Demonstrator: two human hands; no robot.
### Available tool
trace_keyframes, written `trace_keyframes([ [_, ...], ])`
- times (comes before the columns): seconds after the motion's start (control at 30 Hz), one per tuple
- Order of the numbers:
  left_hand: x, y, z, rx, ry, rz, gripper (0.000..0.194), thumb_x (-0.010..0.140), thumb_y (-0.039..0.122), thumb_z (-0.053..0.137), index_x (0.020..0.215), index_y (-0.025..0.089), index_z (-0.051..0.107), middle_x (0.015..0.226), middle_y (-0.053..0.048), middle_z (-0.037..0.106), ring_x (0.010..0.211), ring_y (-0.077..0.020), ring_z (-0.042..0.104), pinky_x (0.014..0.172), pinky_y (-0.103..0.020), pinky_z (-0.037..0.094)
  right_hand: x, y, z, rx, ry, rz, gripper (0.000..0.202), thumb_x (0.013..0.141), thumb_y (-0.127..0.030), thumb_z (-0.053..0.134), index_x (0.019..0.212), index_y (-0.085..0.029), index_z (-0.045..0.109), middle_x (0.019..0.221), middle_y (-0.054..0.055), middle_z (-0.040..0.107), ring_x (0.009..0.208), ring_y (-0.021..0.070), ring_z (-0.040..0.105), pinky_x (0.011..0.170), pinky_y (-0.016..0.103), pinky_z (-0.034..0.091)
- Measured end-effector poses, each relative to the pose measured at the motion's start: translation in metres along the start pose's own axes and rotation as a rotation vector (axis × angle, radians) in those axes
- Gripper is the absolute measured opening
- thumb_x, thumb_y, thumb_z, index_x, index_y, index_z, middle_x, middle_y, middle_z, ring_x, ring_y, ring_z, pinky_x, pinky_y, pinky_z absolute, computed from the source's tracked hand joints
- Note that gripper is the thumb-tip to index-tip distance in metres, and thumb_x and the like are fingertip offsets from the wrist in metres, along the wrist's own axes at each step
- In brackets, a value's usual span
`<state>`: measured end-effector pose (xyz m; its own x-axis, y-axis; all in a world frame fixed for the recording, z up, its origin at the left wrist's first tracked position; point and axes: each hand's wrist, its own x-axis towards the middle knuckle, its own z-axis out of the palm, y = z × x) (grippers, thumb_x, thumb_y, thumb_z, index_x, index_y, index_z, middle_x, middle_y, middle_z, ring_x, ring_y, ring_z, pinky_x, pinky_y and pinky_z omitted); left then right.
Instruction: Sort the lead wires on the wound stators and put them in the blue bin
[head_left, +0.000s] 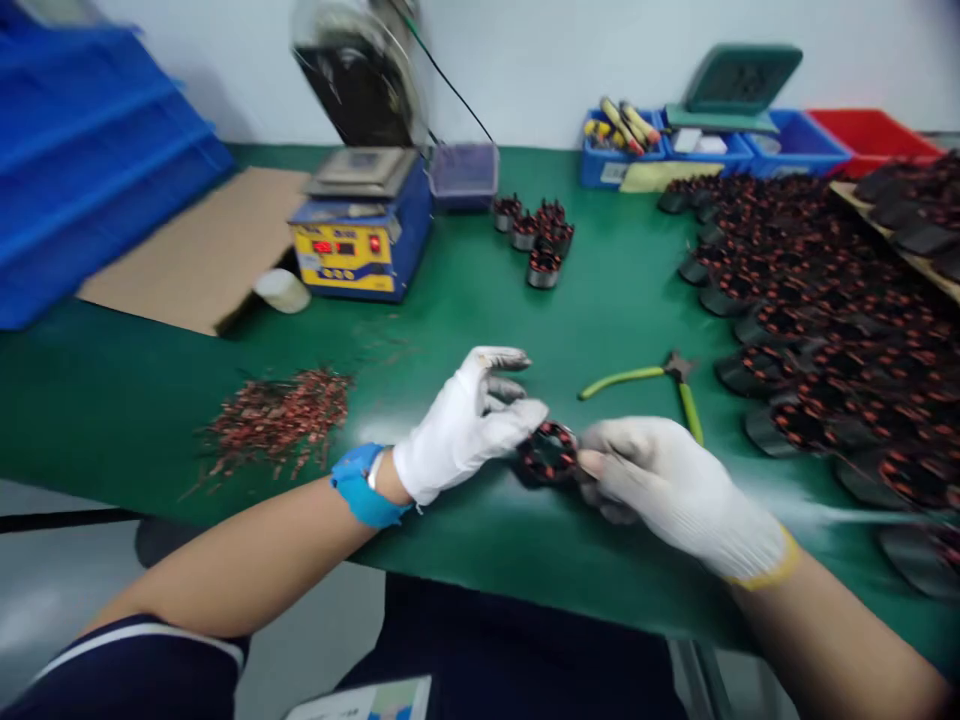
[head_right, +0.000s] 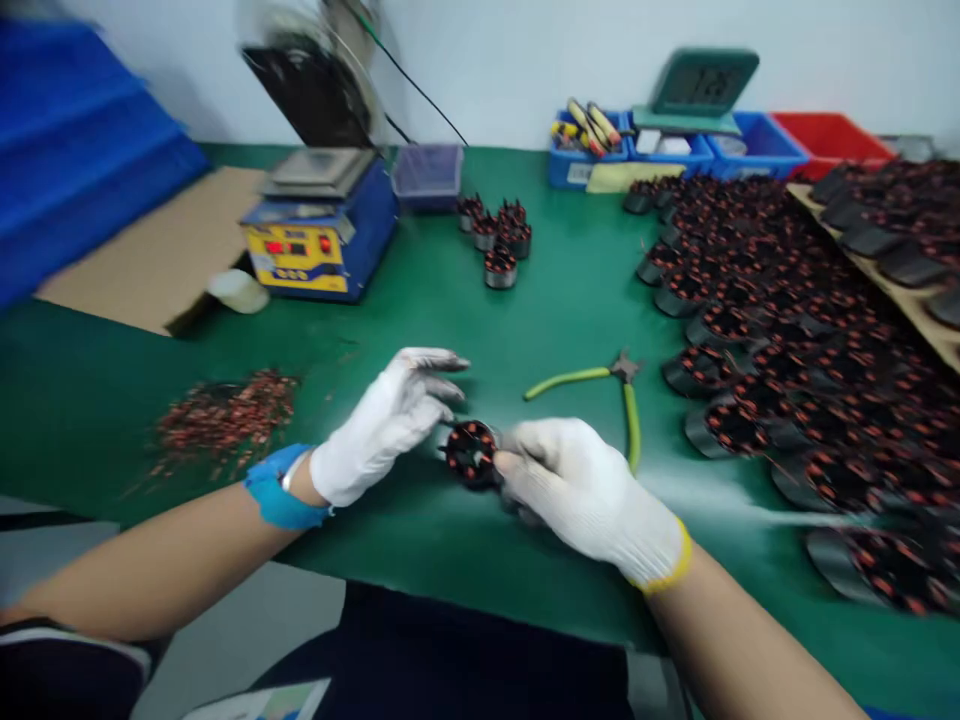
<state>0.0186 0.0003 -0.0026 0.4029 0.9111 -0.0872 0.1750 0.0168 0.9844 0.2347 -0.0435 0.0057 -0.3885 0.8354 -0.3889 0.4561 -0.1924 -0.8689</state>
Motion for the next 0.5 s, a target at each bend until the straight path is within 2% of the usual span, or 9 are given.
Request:
trace_keyframes([
  [0.03, 0.001, 0.003, -0.004, -0.082, -0.085, -0.092, 0.063, 0.079, 0.065, 0.054, 0.119, 0.018, 0.044, 0.112, -0.013, 0.061, 0.084, -0.0197, 0.065, 0.067, -0.033, 0.054, -0.003, -0.001, 0.000, 0.018, 0.014, -0.034, 0.042, 0.091, -0.053, 0.047, 0.068, -0.018, 0.053, 0.059, -0.001, 0.056, 0.048, 0.0083, 0.048, 0.045, 0.020, 0.036],
  [0.1, 0.000, 0.006, -0.009, -0.229, -0.382, -0.340, 0.066, 0.083, 0.073, 0.037, 0.115, 0.016, 0.046, 0.087, -0.010, 0.064, 0.060, -0.0175, 0.064, 0.048, -0.028, 0.048, -0.006, -0.004, 0.000, 0.025, 0.017, -0.066, 0.047, 0.090, -0.058, 0.046, 0.067, -0.017, 0.054, 0.058, 0.000, 0.054, 0.049, 0.0088, 0.048, 0.046, 0.020, 0.036],
  [0.13, 0.000, 0.006, -0.009, -0.301, -0.527, -0.440, 0.066, 0.083, 0.073, 0.036, 0.113, 0.015, 0.047, 0.078, -0.007, 0.063, 0.051, -0.0167, 0.062, 0.041, -0.026, 0.044, -0.006, -0.005, 0.000, 0.044, 0.016, -0.062, 0.049, 0.089, -0.060, 0.047, 0.066, -0.017, 0.053, 0.058, 0.000, 0.052, 0.049, 0.0087, 0.048, 0.046, 0.020, 0.035],
  [0.2, -0.004, 0.006, -0.007, -0.438, -0.646, -0.486, 0.058, 0.080, 0.066, 0.052, 0.110, 0.017, 0.047, 0.076, -0.004, 0.060, 0.047, -0.0159, 0.061, 0.037, -0.023, 0.041, -0.007, -0.008, 0.002, 0.131, 0.032, -0.013, 0.053, 0.084, -0.066, 0.050, 0.064, -0.016, 0.051, 0.057, -0.001, 0.048, 0.047, 0.0074, 0.044, 0.045, 0.020, 0.032],
  [0.27, -0.009, 0.007, -0.003, -0.499, -0.549, -0.310, 0.054, 0.073, 0.055, 0.066, 0.110, 0.021, 0.046, 0.089, -0.005, 0.059, 0.058, -0.0161, 0.065, 0.046, -0.026, 0.050, -0.007, -0.011, 0.005, 0.250, 0.066, 0.052, 0.057, 0.078, -0.070, 0.056, 0.061, -0.016, 0.047, 0.055, -0.003, 0.045, 0.045, 0.0058, 0.038, 0.043, 0.019, 0.028],
  [0.33, -0.015, 0.010, 0.000, -0.405, -0.376, -0.056, 0.055, 0.068, 0.049, 0.074, 0.109, 0.022, 0.049, 0.105, -0.009, 0.058, 0.080, -0.0195, 0.068, 0.069, -0.038, 0.057, -0.007, -0.013, 0.009, 0.338, 0.088, 0.104, 0.060, 0.070, -0.073, 0.062, 0.059, -0.017, 0.044, 0.052, -0.004, 0.042, 0.042, 0.0048, 0.035, 0.042, 0.019, 0.024],
  [0.37, -0.018, 0.012, 0.000, -0.321, -0.315, 0.056, 0.054, 0.065, 0.047, 0.077, 0.106, 0.022, 0.053, 0.112, -0.011, 0.058, 0.091, -0.0221, 0.067, 0.082, -0.043, 0.055, -0.007, -0.014, 0.010, 0.360, 0.092, 0.119, 0.061, 0.068, -0.074, 0.064, 0.058, -0.017, 0.044, 0.050, -0.005, 0.042, 0.041, 0.0046, 0.034, 0.042, 0.019, 0.022],
  [0.43, -0.024, 0.016, -0.002, -0.127, -0.324, 0.226, 0.049, 0.054, 0.042, 0.085, 0.091, 0.021, 0.062, 0.123, -0.014, 0.057, 0.107, -0.0273, 0.062, 0.099, -0.045, 0.047, -0.007, -0.013, 0.013, 0.399, 0.095, 0.125, 0.061, 0.066, -0.073, 0.066, 0.057, -0.017, 0.046, 0.048, -0.004, 0.042, 0.039, 0.0048, 0.033, 0.041, 0.020, 0.020],
  [0.5, -0.028, 0.019, -0.004, 0.005, -0.420, 0.298, 0.043, 0.042, 0.037, 0.090, 0.070, 0.022, 0.061, 0.124, -0.011, 0.060, 0.111, -0.0290, 0.061, 0.103, -0.043, 0.043, -0.008, -0.011, 0.015, 0.435, 0.101, 0.097, 0.059, 0.067, -0.072, 0.065, 0.056, -0.017, 0.047, 0.047, -0.002, 0.044, 0.038, 0.0057, 0.032, 0.041, 0.022, 0.020],
])
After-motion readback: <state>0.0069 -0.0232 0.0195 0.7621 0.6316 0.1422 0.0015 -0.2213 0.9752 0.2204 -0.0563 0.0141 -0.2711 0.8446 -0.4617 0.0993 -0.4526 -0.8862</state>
